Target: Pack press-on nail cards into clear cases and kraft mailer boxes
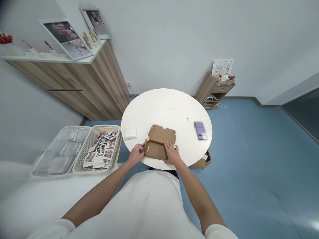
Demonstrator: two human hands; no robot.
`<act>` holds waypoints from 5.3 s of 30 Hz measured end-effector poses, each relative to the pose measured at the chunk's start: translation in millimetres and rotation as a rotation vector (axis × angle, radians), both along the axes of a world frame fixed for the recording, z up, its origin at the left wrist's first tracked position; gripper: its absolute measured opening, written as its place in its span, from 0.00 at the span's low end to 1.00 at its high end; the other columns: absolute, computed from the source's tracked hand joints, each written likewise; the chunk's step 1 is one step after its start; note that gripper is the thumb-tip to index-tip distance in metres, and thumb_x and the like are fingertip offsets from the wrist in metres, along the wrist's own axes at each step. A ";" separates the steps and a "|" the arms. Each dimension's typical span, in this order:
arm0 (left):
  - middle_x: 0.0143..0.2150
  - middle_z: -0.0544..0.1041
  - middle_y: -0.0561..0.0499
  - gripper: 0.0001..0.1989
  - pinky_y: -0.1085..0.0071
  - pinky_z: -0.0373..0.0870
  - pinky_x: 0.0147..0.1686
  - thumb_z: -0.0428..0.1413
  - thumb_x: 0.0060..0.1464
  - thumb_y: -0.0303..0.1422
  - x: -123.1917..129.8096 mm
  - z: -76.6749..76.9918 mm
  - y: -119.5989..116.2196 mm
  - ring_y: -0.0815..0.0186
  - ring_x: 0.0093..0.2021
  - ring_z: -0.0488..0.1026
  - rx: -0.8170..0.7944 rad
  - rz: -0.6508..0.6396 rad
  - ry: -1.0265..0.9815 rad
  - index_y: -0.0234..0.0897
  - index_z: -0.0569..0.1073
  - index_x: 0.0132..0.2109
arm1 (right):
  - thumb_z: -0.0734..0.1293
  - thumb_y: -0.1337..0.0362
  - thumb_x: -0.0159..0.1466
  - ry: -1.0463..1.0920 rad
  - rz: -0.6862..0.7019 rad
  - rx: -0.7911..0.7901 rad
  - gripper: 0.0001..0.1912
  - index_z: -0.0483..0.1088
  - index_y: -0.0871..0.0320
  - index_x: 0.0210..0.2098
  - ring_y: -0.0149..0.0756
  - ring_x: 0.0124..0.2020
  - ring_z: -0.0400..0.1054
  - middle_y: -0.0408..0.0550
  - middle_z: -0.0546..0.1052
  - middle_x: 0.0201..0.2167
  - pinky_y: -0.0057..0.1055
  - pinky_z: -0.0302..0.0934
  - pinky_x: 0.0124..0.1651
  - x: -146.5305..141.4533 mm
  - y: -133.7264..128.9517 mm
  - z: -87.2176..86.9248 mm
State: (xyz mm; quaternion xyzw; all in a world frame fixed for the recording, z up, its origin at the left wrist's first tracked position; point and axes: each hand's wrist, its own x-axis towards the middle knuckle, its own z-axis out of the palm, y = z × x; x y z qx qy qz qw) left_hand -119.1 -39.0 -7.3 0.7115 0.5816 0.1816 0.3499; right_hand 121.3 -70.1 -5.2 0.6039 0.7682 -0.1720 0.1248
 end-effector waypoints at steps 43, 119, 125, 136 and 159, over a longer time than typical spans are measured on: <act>0.43 0.70 0.44 0.35 0.66 0.63 0.39 0.53 0.45 0.47 4.1 3.3 8.0 0.56 0.43 0.69 -0.150 -0.095 0.053 0.36 0.52 0.57 | 0.70 0.47 0.40 0.016 0.144 0.000 0.64 0.25 0.56 0.62 0.49 0.63 0.21 0.52 0.30 0.64 0.50 0.31 0.58 -5.0 1.0 -0.4; 0.61 0.53 0.40 0.30 0.57 0.50 0.58 0.46 0.54 0.40 -67.7 -6.8 54.6 0.55 0.62 0.48 -0.069 0.591 -0.045 0.35 0.49 0.61 | 0.63 0.58 0.53 0.965 -0.510 -0.170 0.26 0.59 0.53 0.52 0.40 0.56 0.53 0.49 0.59 0.55 0.38 0.56 0.51 -134.0 75.9 4.4; 0.58 0.59 0.40 0.26 0.61 0.55 0.55 0.45 0.54 0.39 -69.5 -16.7 66.9 0.57 0.58 0.56 -0.212 0.530 -0.115 0.33 0.57 0.58 | 0.64 0.55 0.53 1.132 -0.718 -0.395 0.29 0.57 0.52 0.54 0.40 0.57 0.53 0.49 0.60 0.56 0.37 0.56 0.51 -166.4 105.2 5.3; 0.40 0.74 0.46 0.13 0.67 0.69 0.37 0.51 0.49 0.33 -52.0 -26.3 36.6 0.65 0.34 0.72 -0.284 0.581 -0.277 0.35 0.68 0.43 | 0.62 0.61 0.50 0.975 -0.777 -0.294 0.16 0.67 0.57 0.38 0.33 0.33 0.65 0.45 0.71 0.32 0.31 0.62 0.38 -139.3 72.6 -13.6; 0.45 0.72 0.47 0.23 0.63 0.64 0.41 0.49 0.47 0.31 147.7 32.4 33.0 0.58 0.45 0.68 -0.172 -0.125 0.193 0.39 0.59 0.53 | 0.63 0.67 0.52 0.807 -0.617 0.043 0.18 0.66 0.57 0.43 0.38 0.43 0.65 0.49 0.70 0.44 0.34 0.59 0.45 60.6 34.9 -1.5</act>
